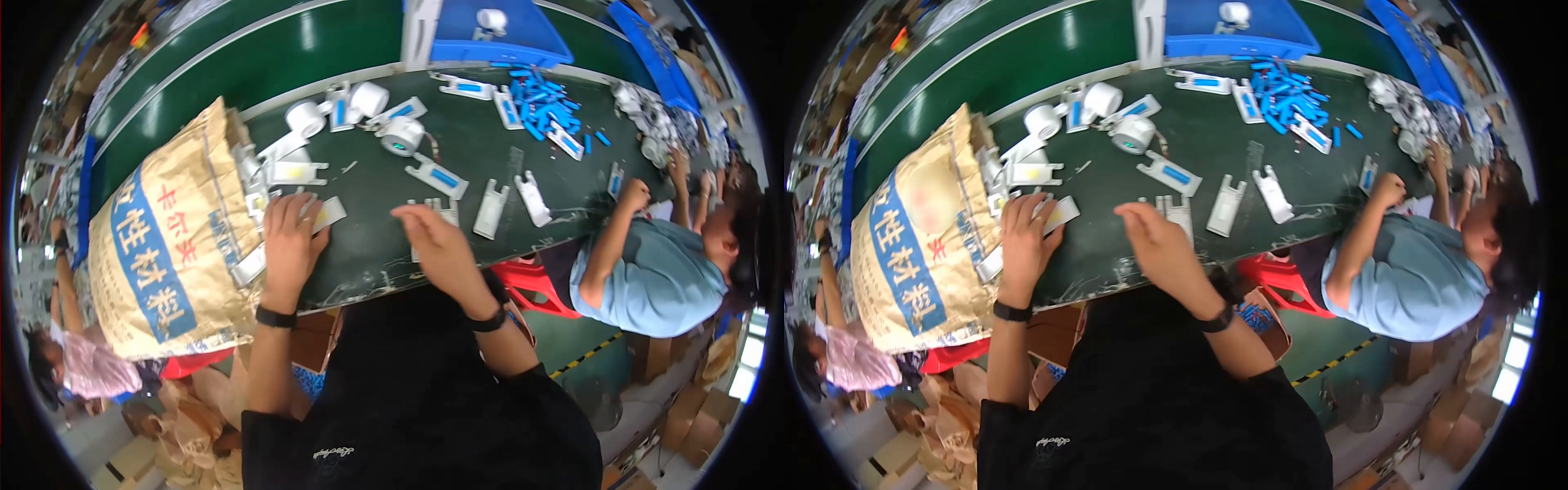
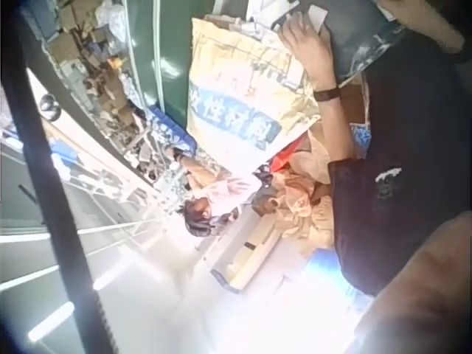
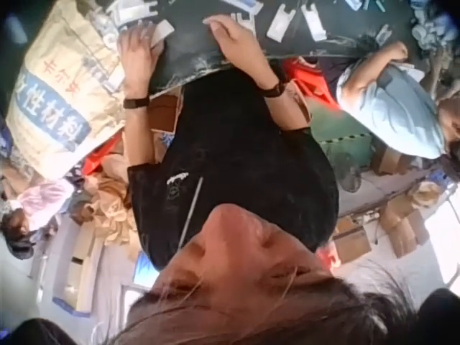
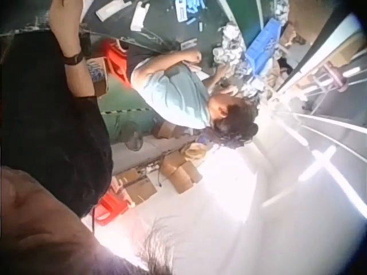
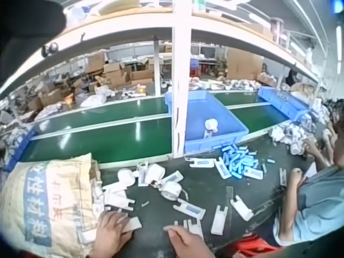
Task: The person assembles electronic devices by hand, picking up batteries and inserting them into white plastic housings. They then peel adhesive backing from small components, press them onto the housings, and fit white plastic caps onto the units.
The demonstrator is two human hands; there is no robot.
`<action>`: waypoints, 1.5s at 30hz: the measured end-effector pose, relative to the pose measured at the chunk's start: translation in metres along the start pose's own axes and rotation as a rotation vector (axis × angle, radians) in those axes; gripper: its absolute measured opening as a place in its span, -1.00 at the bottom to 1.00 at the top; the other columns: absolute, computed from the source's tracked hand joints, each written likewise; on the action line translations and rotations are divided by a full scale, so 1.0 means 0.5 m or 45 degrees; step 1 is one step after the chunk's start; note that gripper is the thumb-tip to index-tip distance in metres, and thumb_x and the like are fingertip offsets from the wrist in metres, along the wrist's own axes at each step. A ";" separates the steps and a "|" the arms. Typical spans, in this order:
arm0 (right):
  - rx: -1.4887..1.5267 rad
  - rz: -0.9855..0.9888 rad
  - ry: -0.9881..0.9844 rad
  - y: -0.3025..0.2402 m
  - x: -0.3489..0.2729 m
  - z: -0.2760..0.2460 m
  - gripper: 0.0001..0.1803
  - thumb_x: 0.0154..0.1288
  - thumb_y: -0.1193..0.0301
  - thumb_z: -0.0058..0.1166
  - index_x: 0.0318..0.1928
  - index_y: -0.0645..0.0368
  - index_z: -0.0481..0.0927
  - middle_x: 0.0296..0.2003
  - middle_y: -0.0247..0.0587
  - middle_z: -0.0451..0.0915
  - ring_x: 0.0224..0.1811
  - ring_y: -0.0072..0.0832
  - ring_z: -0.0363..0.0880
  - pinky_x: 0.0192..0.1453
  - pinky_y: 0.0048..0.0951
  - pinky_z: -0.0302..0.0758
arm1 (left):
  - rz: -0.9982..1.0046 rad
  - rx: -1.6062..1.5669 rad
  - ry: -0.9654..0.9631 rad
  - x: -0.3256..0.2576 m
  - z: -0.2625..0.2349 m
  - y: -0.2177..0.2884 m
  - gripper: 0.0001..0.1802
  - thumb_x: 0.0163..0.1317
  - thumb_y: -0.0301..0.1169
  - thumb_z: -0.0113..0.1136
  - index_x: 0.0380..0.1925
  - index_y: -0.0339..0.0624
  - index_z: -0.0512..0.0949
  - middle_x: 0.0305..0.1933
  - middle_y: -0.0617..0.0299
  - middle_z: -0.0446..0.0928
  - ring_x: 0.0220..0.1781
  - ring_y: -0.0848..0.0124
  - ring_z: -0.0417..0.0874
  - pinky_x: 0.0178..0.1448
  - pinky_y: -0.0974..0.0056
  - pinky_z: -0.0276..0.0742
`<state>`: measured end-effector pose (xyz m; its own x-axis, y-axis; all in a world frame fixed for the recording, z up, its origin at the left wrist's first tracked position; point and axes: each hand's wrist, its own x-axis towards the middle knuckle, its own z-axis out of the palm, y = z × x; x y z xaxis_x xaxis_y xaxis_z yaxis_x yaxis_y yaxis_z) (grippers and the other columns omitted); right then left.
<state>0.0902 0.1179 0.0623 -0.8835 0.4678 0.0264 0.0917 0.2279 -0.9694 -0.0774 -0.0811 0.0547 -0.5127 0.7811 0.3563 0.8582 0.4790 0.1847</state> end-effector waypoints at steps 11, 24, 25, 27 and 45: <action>1.409 0.869 -0.478 -0.059 0.011 0.018 -0.72 0.51 0.23 0.23 -0.13 0.23 0.59 -0.63 -0.68 0.15 -0.72 -0.84 -0.08 -0.67 -0.66 -0.12 | -0.126 -0.804 0.493 -0.030 -0.090 0.104 0.04 0.03 -0.26 0.64 0.46 -0.22 0.24 0.49 -0.15 0.35 0.52 -0.06 0.37 0.63 -0.17 0.10; -1.135 0.072 0.593 0.038 0.319 -0.269 -0.39 0.29 0.03 0.33 0.28 -0.01 0.59 -0.10 0.07 0.74 -0.09 -0.02 0.75 -0.05 -0.10 0.66 | -0.649 -2.124 0.220 -0.051 0.017 0.121 -0.44 0.49 -0.44 0.17 0.44 -0.28 0.33 0.32 -0.17 0.54 0.20 0.13 0.69 0.33 0.04 0.60; -1.152 0.098 0.508 0.066 0.361 -0.275 -0.32 0.27 -0.03 0.33 0.32 -0.03 0.55 -0.08 0.09 0.74 -0.04 0.01 0.73 0.00 -0.05 0.63 | -0.685 -2.098 0.183 -0.056 0.027 0.121 -0.45 0.49 -0.46 0.16 0.44 -0.28 0.34 0.32 -0.17 0.54 0.19 0.15 0.69 0.33 0.04 0.59; -1.185 0.231 0.339 0.110 0.424 -0.258 -0.25 0.24 -0.10 0.31 0.36 -0.06 0.52 -0.03 0.13 0.72 0.08 0.05 0.68 0.12 0.02 0.59 | -0.750 -2.016 0.165 -0.065 0.036 0.119 -0.45 0.47 -0.49 0.16 0.43 -0.29 0.36 0.31 -0.15 0.55 0.18 0.16 0.70 0.32 0.07 0.59; -1.665 0.054 0.342 0.188 0.163 -0.462 -0.59 0.34 -0.04 0.22 -0.03 -0.04 0.75 -0.31 -0.08 0.75 -0.24 -0.11 0.75 -0.21 -0.09 0.64 | -0.821 -2.016 0.187 -0.090 0.120 0.086 -0.47 0.47 -0.52 0.15 0.40 -0.39 0.35 0.32 -0.16 0.54 0.22 0.18 0.67 0.37 0.09 0.56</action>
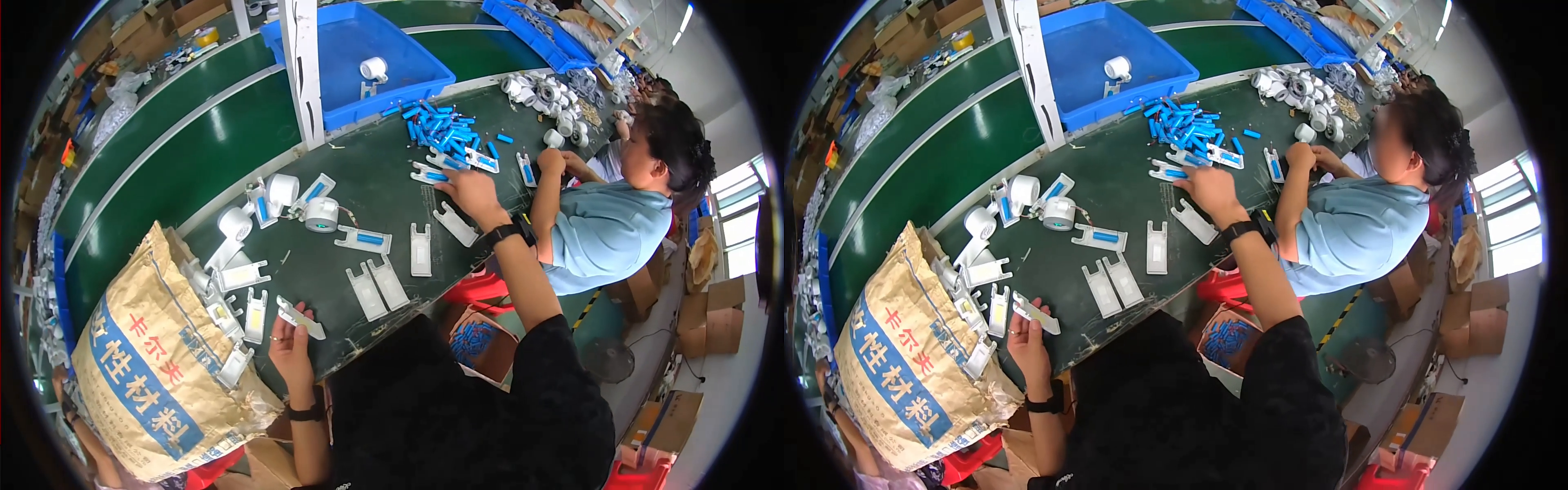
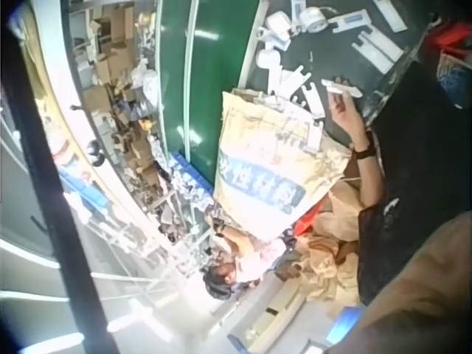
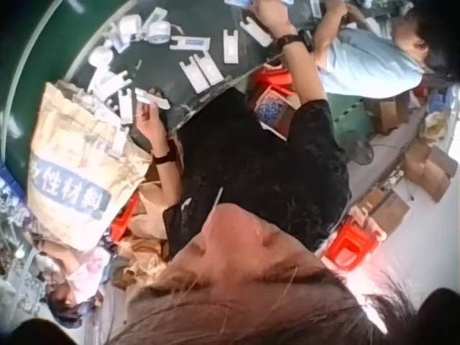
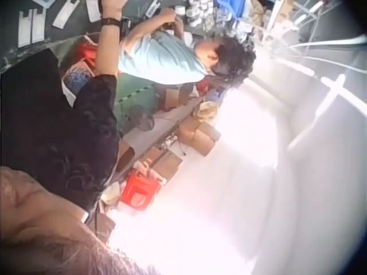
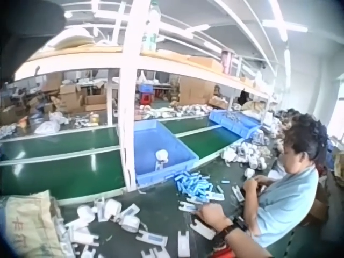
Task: The person assembles electronic devices by hand, picking up batteries and inserting them into white plastic housings. They then peel adhesive backing from small components, press them onto the housings, and fit white plastic caps onto the units.
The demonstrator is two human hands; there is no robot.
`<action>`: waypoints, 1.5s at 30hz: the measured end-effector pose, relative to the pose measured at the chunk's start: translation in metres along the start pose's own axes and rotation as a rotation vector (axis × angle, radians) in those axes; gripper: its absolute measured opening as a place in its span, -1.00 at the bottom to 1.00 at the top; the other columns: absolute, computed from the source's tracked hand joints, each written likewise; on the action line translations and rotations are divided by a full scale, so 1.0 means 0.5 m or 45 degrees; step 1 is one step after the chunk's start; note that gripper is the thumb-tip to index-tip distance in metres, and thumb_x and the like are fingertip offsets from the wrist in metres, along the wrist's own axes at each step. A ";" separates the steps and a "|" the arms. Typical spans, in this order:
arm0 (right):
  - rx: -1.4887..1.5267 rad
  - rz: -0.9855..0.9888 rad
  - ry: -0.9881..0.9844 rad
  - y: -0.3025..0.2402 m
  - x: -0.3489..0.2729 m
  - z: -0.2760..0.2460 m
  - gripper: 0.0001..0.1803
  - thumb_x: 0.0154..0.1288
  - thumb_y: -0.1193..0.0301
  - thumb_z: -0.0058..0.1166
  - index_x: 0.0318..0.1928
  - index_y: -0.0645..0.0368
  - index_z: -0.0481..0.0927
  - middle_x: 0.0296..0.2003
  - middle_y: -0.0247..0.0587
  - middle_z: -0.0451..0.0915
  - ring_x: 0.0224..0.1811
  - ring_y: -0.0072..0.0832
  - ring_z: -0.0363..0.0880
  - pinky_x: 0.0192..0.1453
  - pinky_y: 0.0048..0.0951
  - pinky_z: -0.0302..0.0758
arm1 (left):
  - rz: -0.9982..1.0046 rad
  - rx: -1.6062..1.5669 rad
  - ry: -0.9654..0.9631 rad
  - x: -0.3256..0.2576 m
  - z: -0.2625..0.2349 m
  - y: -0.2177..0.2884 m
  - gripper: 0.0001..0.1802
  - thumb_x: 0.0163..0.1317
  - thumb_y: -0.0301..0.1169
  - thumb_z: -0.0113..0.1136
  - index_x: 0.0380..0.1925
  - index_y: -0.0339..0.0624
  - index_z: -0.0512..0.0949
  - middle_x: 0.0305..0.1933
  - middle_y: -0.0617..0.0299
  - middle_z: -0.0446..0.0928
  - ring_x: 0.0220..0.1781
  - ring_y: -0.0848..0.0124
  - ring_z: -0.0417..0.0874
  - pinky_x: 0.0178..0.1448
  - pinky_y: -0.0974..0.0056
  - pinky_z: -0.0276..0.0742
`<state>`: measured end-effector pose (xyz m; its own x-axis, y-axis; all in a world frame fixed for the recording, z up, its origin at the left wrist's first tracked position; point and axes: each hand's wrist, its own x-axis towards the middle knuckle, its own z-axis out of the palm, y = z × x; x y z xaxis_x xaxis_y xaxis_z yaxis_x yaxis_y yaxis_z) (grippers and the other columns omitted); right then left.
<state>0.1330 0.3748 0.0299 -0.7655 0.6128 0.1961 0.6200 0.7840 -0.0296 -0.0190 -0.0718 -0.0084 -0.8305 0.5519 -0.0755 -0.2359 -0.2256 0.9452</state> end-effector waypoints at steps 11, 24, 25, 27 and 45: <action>-0.227 0.746 -0.122 0.208 -0.001 0.006 -0.51 0.30 0.11 0.31 0.20 -0.08 0.60 -0.22 0.06 0.75 -0.15 0.02 0.75 -0.09 0.03 0.66 | 0.004 -0.072 -0.036 0.007 -0.011 -0.014 -0.46 0.48 -0.51 0.16 0.41 -0.39 0.33 0.34 -0.20 0.51 0.23 0.15 0.67 0.39 0.07 0.55; -0.118 0.460 0.173 0.049 -0.037 -0.064 -0.53 0.51 0.01 0.06 0.01 0.17 0.71 -0.33 0.08 0.75 -0.28 -0.04 0.77 -0.25 -0.03 0.64 | -0.264 -0.468 -0.129 0.004 0.062 0.099 -0.38 0.56 -0.38 0.07 0.54 -0.21 0.17 0.35 -0.24 0.48 0.20 0.06 0.69 0.31 0.02 0.63; 0.172 0.248 0.272 -0.030 -0.058 -0.125 -0.58 0.47 0.08 0.18 0.02 0.17 0.74 -0.30 0.06 0.75 -0.34 -0.17 0.76 -0.27 -0.17 0.61 | -0.311 -0.562 -0.171 0.018 0.078 0.104 -0.38 0.57 -0.36 0.06 0.55 -0.19 0.17 0.35 -0.23 0.48 0.18 0.05 0.69 0.30 0.01 0.64; 0.937 -0.103 0.231 -0.200 -0.124 -0.178 -0.77 0.38 0.36 0.32 -0.01 0.10 0.78 -0.32 -0.17 0.72 -0.47 -0.49 0.54 -0.37 -0.44 0.48 | -0.384 -0.618 -0.222 0.034 0.093 0.113 -0.41 0.59 -0.35 0.04 0.54 -0.17 0.20 0.36 -0.21 0.48 0.19 0.04 0.70 0.30 -0.01 0.65; 1.066 -0.854 0.134 -0.476 -0.235 -0.164 -0.76 0.06 0.56 0.37 -0.21 0.05 0.73 -0.57 -0.34 0.30 -0.62 -0.43 0.44 -0.57 -0.36 0.37 | -0.489 -0.403 -0.203 0.004 0.083 0.128 -0.46 0.55 -0.38 0.13 0.47 -0.21 0.34 0.23 -0.11 0.61 0.11 0.16 0.76 0.07 0.22 0.76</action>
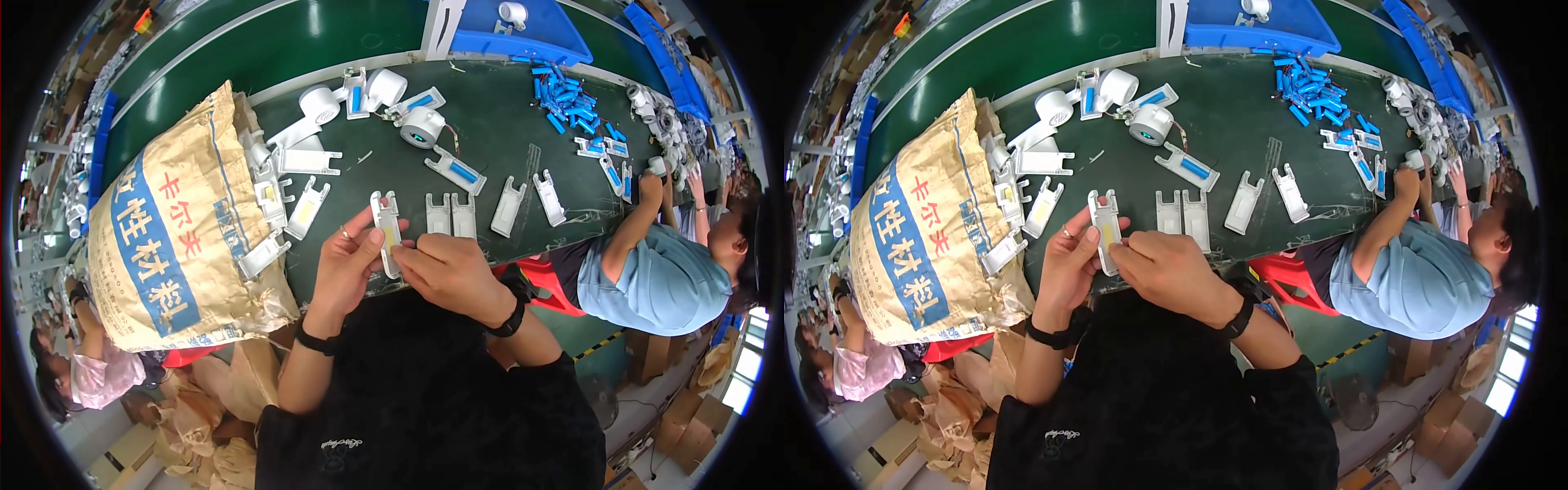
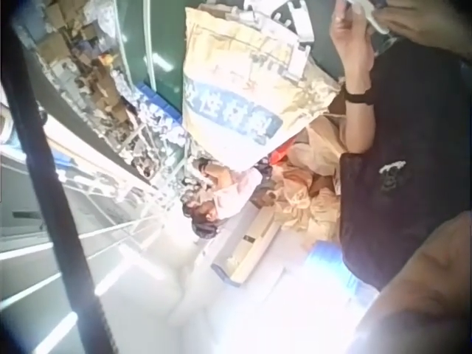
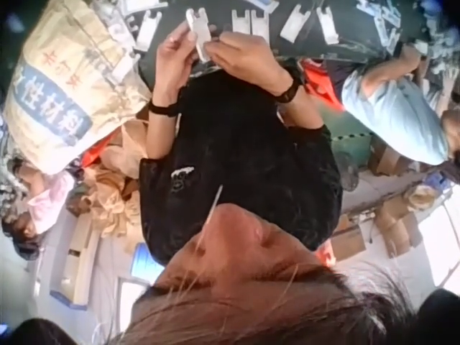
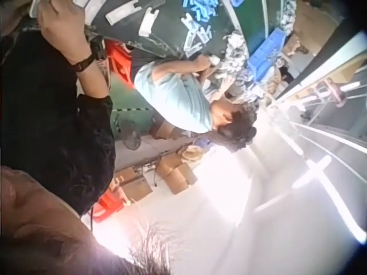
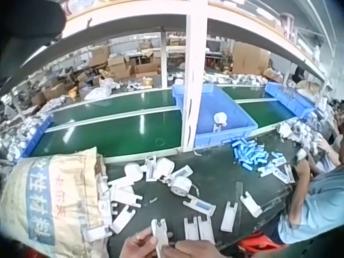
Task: The person assembles electronic devices by hand, picking up batteries and inserting them into white plastic housings. They then peel adhesive backing from small components, press them onto the housings, and fit white plastic caps onto the units.
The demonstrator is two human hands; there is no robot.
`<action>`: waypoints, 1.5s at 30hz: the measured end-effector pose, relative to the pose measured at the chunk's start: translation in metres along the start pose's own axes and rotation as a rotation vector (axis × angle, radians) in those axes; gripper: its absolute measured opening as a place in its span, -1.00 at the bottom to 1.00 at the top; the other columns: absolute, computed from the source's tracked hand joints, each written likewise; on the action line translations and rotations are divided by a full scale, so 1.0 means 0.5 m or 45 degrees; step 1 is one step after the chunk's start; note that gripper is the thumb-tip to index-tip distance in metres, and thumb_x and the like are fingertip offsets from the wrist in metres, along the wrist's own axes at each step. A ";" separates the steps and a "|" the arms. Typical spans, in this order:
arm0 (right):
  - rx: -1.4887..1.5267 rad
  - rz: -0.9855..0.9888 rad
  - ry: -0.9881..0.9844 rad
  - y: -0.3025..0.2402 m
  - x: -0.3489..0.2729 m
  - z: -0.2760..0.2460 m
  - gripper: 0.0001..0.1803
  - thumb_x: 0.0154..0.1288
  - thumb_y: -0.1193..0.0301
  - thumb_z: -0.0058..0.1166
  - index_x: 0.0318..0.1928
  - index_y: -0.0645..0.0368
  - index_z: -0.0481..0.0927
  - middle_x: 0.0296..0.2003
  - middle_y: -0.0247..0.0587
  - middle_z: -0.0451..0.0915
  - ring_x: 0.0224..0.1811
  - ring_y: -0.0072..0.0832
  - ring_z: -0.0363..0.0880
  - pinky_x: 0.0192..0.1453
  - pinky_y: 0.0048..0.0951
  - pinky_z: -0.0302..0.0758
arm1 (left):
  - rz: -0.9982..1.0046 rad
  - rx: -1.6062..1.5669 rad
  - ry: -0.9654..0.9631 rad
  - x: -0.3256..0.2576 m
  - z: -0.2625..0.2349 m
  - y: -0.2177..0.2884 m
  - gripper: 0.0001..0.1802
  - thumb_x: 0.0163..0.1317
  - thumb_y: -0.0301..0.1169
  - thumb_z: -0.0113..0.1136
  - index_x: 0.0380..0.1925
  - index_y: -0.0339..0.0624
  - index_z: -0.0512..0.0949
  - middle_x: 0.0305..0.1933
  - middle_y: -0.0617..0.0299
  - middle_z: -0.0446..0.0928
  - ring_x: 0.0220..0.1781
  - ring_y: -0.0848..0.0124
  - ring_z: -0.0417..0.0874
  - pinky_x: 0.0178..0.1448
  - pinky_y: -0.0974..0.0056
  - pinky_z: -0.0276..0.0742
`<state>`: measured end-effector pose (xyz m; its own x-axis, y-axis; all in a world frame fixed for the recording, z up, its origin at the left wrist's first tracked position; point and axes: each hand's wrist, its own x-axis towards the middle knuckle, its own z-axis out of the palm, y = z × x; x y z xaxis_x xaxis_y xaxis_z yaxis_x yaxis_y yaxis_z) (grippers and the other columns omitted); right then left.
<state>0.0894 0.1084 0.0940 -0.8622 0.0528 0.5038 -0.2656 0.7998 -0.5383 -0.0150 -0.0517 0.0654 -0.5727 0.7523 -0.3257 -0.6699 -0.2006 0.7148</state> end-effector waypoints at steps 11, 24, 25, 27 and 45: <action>0.207 0.474 0.151 0.043 -0.031 -0.027 -0.83 0.13 0.59 0.34 -0.25 0.10 0.72 -0.53 -0.34 0.48 -0.61 -0.54 0.44 -0.55 -0.49 0.31 | -0.131 0.012 -0.052 0.007 0.013 -0.007 -0.47 0.55 -0.39 0.12 0.46 -0.24 0.34 0.19 -0.09 0.64 0.14 0.23 0.73 0.19 0.15 0.73; 2.110 0.974 0.634 0.080 -0.101 -0.147 -0.78 0.42 0.30 -0.08 -0.35 0.12 0.30 -0.38 -0.34 0.22 -0.46 -0.60 0.18 -0.40 -0.50 0.28 | 0.126 1.179 0.335 0.029 0.042 -0.077 -0.47 0.49 -0.46 0.15 0.40 -0.40 0.38 0.15 -0.11 0.69 0.12 0.30 0.74 0.20 0.33 0.58; 2.121 0.974 0.625 0.081 -0.102 -0.143 -0.78 0.42 0.30 -0.08 -0.35 0.12 0.30 -0.38 -0.34 0.22 -0.46 -0.60 0.18 -0.40 -0.50 0.28 | 0.190 1.278 0.297 0.020 0.045 -0.080 -0.45 0.48 -0.45 0.15 0.42 -0.40 0.35 0.18 -0.17 0.66 0.16 0.19 0.74 0.22 0.28 0.59; 2.331 1.051 0.584 0.087 -0.101 -0.130 -0.73 0.51 0.26 -0.17 -0.37 0.08 0.25 -0.39 -0.35 0.20 -0.46 -0.60 0.18 -0.40 -0.51 0.26 | 0.238 1.385 0.274 0.007 0.049 -0.089 -0.43 0.47 -0.46 0.16 0.42 -0.41 0.33 0.21 -0.21 0.63 0.19 0.06 0.71 0.26 0.24 0.57; 1.504 1.039 -0.056 0.002 -0.087 -0.055 -0.64 0.70 0.22 -0.13 0.09 0.25 0.57 -0.58 -0.50 0.27 -0.57 -0.77 0.14 -0.51 -0.62 0.12 | 0.839 2.643 0.454 0.170 -0.166 0.204 -0.54 0.22 -0.31 0.41 0.07 -0.20 0.53 -0.28 -0.09 0.65 -0.19 -0.01 0.72 -0.13 -0.03 0.63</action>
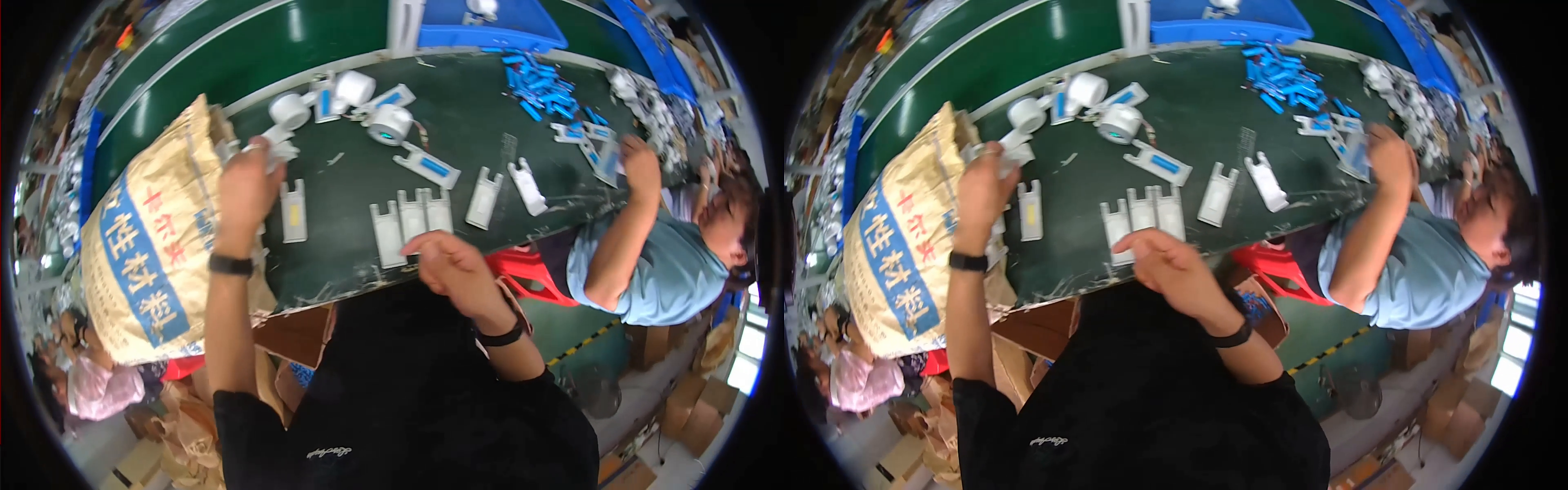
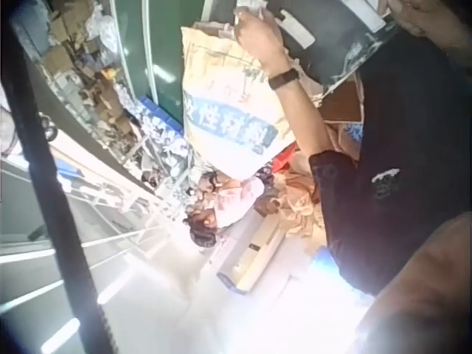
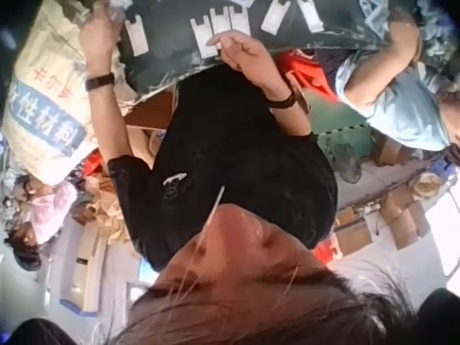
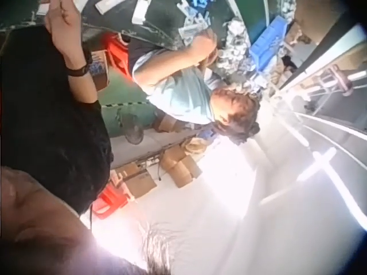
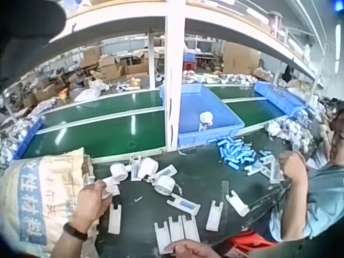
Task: The person assembles electronic devices by hand, picking up batteries and inserting them into white plastic housings. They then peel adhesive backing from small components, press them onto the housings, and fit white plastic caps onto the units.
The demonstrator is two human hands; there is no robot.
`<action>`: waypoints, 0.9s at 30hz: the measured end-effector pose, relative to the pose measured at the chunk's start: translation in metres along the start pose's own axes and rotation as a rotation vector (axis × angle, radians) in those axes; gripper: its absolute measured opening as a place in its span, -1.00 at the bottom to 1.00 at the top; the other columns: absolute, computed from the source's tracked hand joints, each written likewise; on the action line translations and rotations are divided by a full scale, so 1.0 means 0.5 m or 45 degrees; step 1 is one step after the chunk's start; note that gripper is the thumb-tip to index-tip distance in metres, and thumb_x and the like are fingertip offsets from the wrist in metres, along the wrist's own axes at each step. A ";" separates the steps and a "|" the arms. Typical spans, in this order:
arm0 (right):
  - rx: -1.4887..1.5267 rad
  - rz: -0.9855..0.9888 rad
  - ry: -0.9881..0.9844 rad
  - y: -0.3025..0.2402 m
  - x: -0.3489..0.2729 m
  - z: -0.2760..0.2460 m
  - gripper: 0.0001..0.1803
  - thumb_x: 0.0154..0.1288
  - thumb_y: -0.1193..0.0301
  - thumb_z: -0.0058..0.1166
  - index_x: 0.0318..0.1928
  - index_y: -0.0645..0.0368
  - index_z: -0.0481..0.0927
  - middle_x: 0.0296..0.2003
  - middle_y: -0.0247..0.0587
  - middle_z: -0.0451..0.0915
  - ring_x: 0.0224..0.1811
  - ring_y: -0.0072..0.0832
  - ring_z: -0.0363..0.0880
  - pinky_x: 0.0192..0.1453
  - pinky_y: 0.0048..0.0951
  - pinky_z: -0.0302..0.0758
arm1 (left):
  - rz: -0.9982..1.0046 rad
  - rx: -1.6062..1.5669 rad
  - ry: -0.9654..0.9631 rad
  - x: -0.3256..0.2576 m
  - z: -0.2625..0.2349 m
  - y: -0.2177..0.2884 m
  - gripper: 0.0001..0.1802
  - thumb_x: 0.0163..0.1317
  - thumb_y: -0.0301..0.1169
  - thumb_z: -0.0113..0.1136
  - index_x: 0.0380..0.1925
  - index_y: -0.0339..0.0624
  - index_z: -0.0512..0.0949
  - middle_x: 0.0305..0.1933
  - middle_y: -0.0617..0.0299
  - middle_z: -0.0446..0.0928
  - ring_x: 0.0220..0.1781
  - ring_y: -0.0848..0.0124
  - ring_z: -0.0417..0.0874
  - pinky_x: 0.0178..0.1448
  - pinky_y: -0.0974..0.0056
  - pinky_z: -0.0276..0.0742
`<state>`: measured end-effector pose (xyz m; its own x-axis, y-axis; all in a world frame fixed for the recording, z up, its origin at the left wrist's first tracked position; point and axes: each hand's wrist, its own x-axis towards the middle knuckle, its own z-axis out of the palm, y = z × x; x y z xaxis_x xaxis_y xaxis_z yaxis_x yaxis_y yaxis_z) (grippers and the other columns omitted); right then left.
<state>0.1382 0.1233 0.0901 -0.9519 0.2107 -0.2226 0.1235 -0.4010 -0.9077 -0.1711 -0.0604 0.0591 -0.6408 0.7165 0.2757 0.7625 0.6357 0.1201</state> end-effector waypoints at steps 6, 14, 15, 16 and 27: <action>-0.519 -0.100 0.225 0.010 0.040 0.095 -0.61 0.47 0.25 0.27 0.21 0.11 0.63 -0.53 -0.57 0.43 -0.48 -0.79 0.27 -0.40 -0.58 0.29 | -0.567 -1.369 -0.082 -0.110 -0.161 0.214 -0.58 0.37 -0.47 0.33 0.20 -0.29 0.53 -0.11 0.09 0.72 -0.12 0.43 0.75 -0.01 0.35 0.63; 0.522 0.591 -0.212 0.035 0.055 0.100 -0.64 0.49 0.22 0.25 -0.10 0.35 0.69 -0.56 -0.51 0.41 -0.65 -0.80 0.12 -0.59 -0.59 -0.05 | -0.722 -2.530 -0.101 -0.239 -0.089 0.268 -0.24 0.44 -0.31 0.28 0.54 -0.20 0.19 0.28 -0.25 0.56 0.12 0.19 0.73 -0.03 0.34 0.64; 0.646 0.588 -0.184 0.034 0.052 0.104 -0.62 0.50 0.21 0.23 -0.14 0.37 0.68 -0.57 -0.52 0.39 -0.68 -0.81 0.07 -0.61 -0.59 -0.11 | -0.732 -2.584 -0.162 -0.253 -0.070 0.262 -0.25 0.45 -0.31 0.28 0.53 -0.19 0.19 0.28 -0.24 0.56 0.13 0.16 0.73 -0.07 0.36 0.63; 0.633 0.607 -0.167 0.042 0.050 0.105 -0.59 0.52 0.18 0.20 -0.16 0.39 0.67 -0.58 -0.51 0.39 -0.70 -0.81 0.07 -0.63 -0.60 -0.10 | -0.725 -2.617 -0.164 -0.254 -0.069 0.267 -0.28 0.46 -0.33 0.25 0.53 -0.19 0.20 0.29 -0.23 0.57 0.15 0.15 0.73 -0.12 0.38 0.61; -1.242 -0.930 0.232 0.015 0.051 0.092 -0.72 0.06 0.51 0.50 -0.17 0.05 0.79 -0.59 -0.39 0.33 -0.60 -0.50 0.32 -0.54 -0.42 0.25 | -0.970 -2.724 -0.264 -0.246 -0.062 0.230 -0.52 0.55 -0.35 0.12 0.41 -0.17 0.42 0.21 -0.14 0.62 0.16 0.13 0.73 0.16 0.11 0.77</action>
<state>0.1020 0.0845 0.0940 -0.8419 0.2587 0.4735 -0.1892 0.6803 -0.7081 -0.0019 -0.0845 0.0683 -0.6519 0.6716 -0.3521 -0.6802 -0.3126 0.6630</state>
